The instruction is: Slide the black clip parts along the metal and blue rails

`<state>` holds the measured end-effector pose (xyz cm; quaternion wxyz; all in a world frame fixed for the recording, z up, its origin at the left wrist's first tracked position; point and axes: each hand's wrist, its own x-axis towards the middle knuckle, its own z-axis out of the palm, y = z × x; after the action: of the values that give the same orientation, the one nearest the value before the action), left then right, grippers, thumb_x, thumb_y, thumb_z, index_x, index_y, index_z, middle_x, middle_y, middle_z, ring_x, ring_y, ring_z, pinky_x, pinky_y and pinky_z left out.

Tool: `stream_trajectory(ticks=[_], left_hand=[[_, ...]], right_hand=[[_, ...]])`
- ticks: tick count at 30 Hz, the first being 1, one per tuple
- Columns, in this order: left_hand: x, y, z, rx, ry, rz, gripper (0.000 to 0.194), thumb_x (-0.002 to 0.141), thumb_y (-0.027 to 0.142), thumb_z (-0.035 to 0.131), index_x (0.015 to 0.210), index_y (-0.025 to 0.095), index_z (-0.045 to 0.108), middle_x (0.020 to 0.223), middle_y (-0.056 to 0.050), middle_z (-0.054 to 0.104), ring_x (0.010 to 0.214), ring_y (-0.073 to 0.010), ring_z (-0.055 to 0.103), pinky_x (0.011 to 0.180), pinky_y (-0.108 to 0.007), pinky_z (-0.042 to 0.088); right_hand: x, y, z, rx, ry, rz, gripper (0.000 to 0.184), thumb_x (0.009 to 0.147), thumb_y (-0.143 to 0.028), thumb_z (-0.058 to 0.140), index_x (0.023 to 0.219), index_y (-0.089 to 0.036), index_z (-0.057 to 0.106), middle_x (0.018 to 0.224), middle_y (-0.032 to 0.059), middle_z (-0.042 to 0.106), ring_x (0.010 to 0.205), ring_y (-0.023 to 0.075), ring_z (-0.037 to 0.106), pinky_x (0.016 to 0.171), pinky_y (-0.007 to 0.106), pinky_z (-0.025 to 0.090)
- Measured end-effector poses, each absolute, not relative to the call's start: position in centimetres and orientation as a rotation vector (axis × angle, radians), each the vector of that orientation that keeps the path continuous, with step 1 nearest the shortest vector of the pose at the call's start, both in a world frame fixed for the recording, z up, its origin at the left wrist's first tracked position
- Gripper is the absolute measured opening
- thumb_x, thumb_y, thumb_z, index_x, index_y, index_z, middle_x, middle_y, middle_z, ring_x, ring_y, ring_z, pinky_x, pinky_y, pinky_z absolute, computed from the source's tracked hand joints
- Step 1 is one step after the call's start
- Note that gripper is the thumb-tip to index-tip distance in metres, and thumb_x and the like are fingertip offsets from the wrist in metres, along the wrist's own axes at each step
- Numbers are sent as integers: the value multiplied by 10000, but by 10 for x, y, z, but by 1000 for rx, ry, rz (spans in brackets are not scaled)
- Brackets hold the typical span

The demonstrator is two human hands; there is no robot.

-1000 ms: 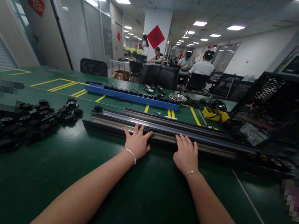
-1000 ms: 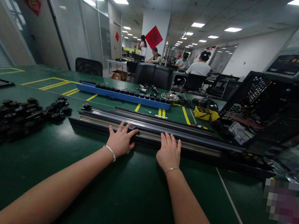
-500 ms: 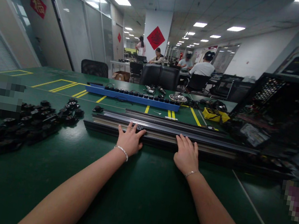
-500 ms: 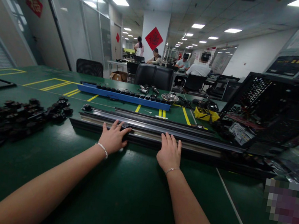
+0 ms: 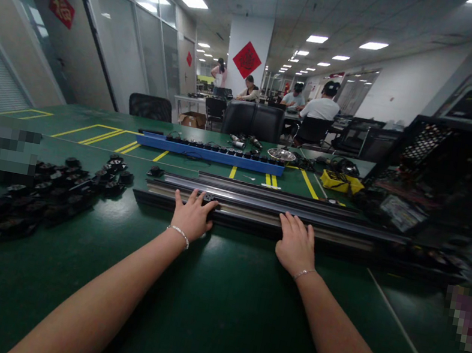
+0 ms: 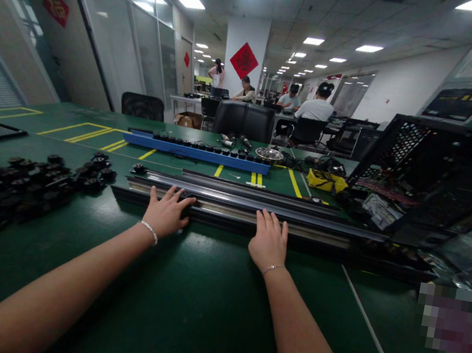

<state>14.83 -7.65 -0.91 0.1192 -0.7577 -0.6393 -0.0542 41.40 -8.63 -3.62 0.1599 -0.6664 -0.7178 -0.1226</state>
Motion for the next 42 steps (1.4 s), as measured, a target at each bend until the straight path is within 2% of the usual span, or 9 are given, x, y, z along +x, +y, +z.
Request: stream_trajectory(ticks=[18, 26, 33, 42], left_hand=[[124, -73, -9, -2167, -1916, -102, 540, 796, 429, 470, 1327, 359, 399, 1446, -81, 383, 1382, -307, 190, 1036, -677, 52], [111, -70, -10, -2179, -1937, -92, 559, 790, 425, 474, 1337, 357, 381, 1461, -79, 358, 1379, -306, 199, 1027, -642, 189], [97, -68, -9, -2146, -1965, -69, 549, 788, 437, 469, 1325, 352, 396, 1454, -87, 367, 1369, -317, 226, 1008, -675, 183], [83, -66, -7, -2136, -1979, -40, 555, 785, 426, 483, 1328, 343, 401, 1442, -86, 387, 1372, -319, 216, 1018, -645, 203]], right_hand=[[415, -87, -36, -1901, -2055, -326, 584, 761, -109, 361, 1339, -149, 432, 1415, 49, 423, 1304, 216, 328, 1089, 458, 177], [415, -87, -35, -1919, -2060, -316, 587, 761, -106, 367, 1343, -154, 426, 1419, 44, 418, 1306, 209, 324, 1092, 448, 179], [415, -86, -37, -1916, -2058, -346, 589, 756, -100, 370, 1338, -156, 432, 1418, 42, 420, 1302, 207, 329, 1091, 439, 176], [415, -86, -35, -1912, -2059, -341, 589, 751, -98, 376, 1334, -158, 437, 1414, 47, 425, 1299, 210, 337, 1085, 439, 192]])
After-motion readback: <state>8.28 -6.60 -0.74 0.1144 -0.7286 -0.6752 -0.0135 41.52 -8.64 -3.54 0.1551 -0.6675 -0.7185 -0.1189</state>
